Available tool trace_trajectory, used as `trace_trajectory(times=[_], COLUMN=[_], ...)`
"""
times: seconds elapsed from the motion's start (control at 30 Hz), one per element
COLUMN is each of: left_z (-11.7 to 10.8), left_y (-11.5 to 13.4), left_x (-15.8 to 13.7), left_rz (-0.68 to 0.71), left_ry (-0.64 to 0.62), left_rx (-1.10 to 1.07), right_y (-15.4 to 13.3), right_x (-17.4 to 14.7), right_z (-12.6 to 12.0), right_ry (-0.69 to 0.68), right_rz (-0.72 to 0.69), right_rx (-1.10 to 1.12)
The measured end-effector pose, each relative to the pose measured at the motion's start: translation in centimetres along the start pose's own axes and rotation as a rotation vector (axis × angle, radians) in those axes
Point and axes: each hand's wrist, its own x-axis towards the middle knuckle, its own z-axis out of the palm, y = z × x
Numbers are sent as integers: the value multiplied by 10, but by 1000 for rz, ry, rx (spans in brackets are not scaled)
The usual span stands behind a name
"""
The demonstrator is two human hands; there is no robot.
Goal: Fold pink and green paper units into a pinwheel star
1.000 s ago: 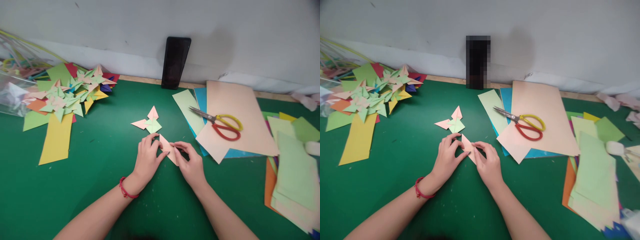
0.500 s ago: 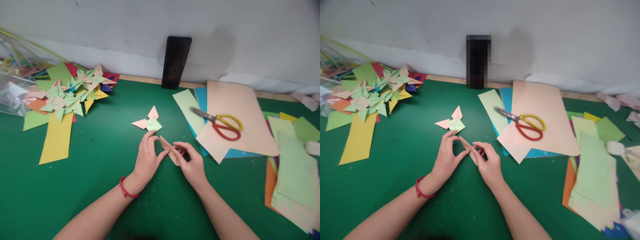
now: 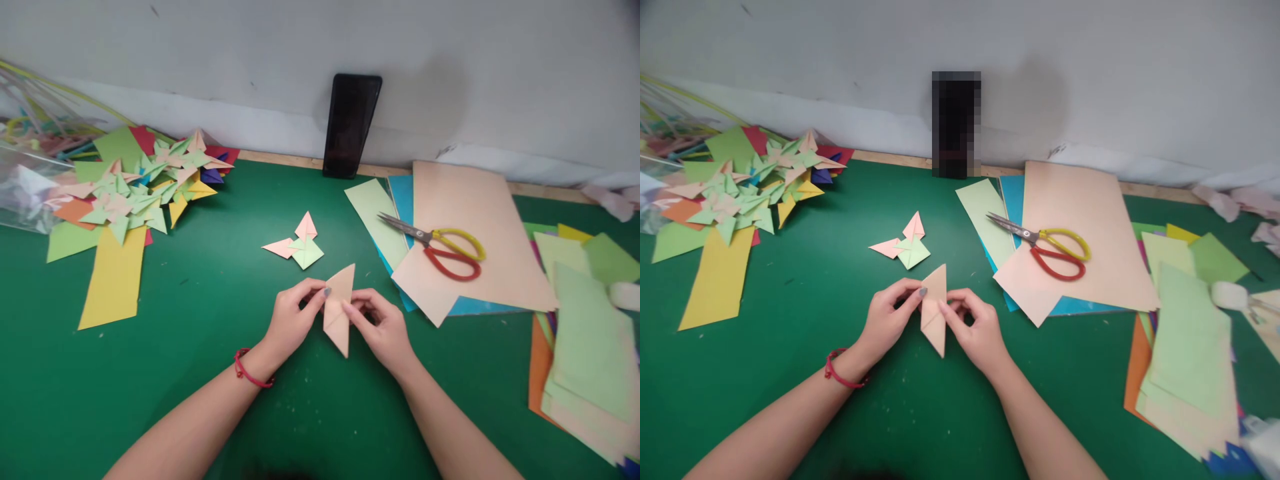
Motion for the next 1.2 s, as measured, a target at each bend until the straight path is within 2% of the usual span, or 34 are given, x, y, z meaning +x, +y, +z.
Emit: trace_trajectory(times=[0.1,0.17,0.3,0.47,0.67,0.97,1.2], left_z=[0,0,1,0,-1,0,-1], left_y=[1,2,3,3,4,4,3], left_x=[-1,-1,-2,-3,-2,-3,-3], left_rz=[24,29,44,44,92,117,114], left_ry=[1,-43,-149,-272,-389,-366,-351], left_rx=[51,68,109,157,237,248,237], right_y=[-4,-7,-4,4,-6,-8,-9], right_x=[-1,-1,-2,-5,0,1,1], right_z=[0,1,1,2,0,-2,-3], right_ry=[-87,-90,-56,73,46,198,78], right_rz=[-10,-1,-6,7,-121,-78,-39], right_rx=[-52,-49,-56,-70,-60,74,49])
